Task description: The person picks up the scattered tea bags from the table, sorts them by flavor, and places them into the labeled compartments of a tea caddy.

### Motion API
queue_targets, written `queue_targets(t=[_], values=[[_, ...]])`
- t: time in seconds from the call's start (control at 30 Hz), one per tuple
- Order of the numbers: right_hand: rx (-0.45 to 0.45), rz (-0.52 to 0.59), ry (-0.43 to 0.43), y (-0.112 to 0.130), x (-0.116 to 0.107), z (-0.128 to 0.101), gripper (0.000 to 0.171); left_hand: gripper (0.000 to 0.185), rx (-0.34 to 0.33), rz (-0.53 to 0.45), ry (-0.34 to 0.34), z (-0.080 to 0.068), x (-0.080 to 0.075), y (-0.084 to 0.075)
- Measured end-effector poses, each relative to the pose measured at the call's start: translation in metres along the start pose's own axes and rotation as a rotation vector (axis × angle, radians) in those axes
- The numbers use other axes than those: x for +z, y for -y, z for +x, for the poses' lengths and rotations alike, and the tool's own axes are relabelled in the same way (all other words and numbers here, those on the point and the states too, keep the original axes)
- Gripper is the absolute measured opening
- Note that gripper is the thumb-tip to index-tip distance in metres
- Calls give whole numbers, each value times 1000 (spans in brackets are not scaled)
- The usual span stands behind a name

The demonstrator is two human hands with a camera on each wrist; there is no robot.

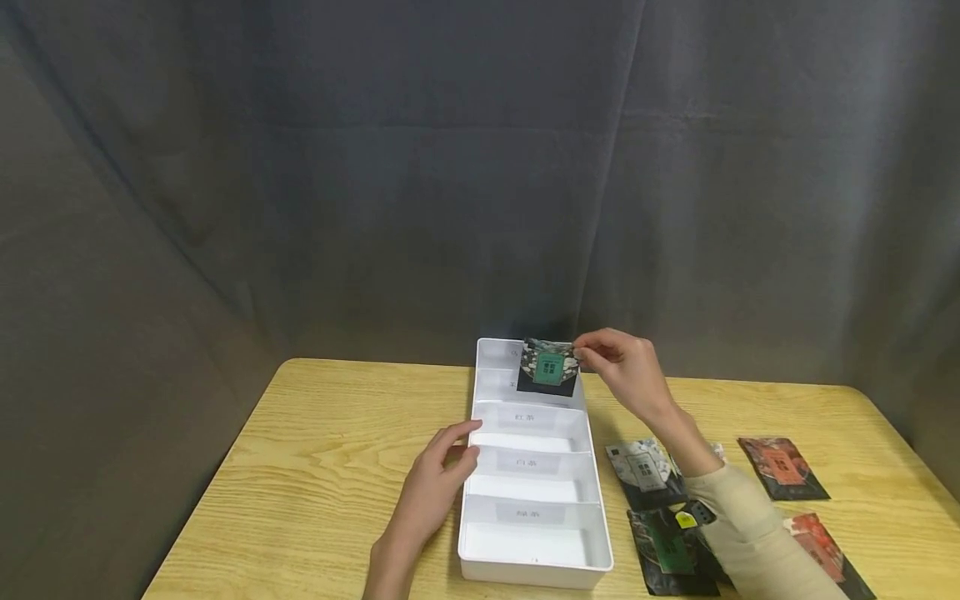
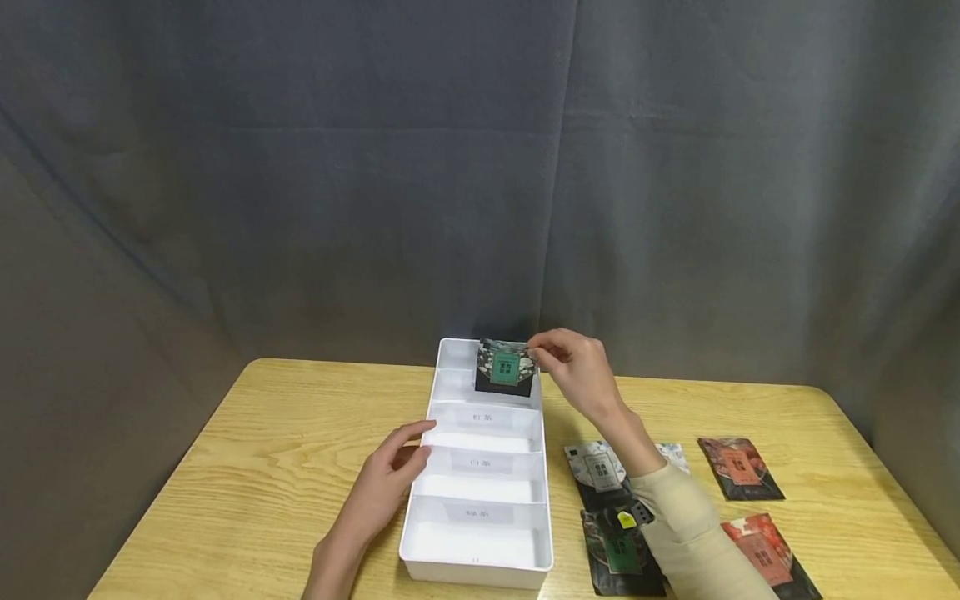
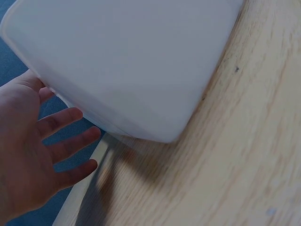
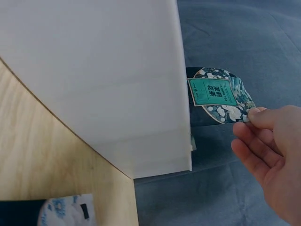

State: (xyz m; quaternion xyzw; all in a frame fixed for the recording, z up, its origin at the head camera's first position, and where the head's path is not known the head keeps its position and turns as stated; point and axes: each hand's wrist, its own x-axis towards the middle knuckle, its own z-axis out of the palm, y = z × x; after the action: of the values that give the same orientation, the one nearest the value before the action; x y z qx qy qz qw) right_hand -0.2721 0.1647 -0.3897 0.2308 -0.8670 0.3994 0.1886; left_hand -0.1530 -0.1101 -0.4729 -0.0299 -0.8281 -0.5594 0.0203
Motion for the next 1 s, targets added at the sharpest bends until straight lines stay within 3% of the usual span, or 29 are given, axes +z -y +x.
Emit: queue_targets(t=[0.57,1.0], values=[[-53,-119,61,3,18,-17,7,36,-11,-2,-5,1,-1,-1],[-245,-188,175,-7,20,-34,15,36,-10,-4,-1,1,0,-2]])
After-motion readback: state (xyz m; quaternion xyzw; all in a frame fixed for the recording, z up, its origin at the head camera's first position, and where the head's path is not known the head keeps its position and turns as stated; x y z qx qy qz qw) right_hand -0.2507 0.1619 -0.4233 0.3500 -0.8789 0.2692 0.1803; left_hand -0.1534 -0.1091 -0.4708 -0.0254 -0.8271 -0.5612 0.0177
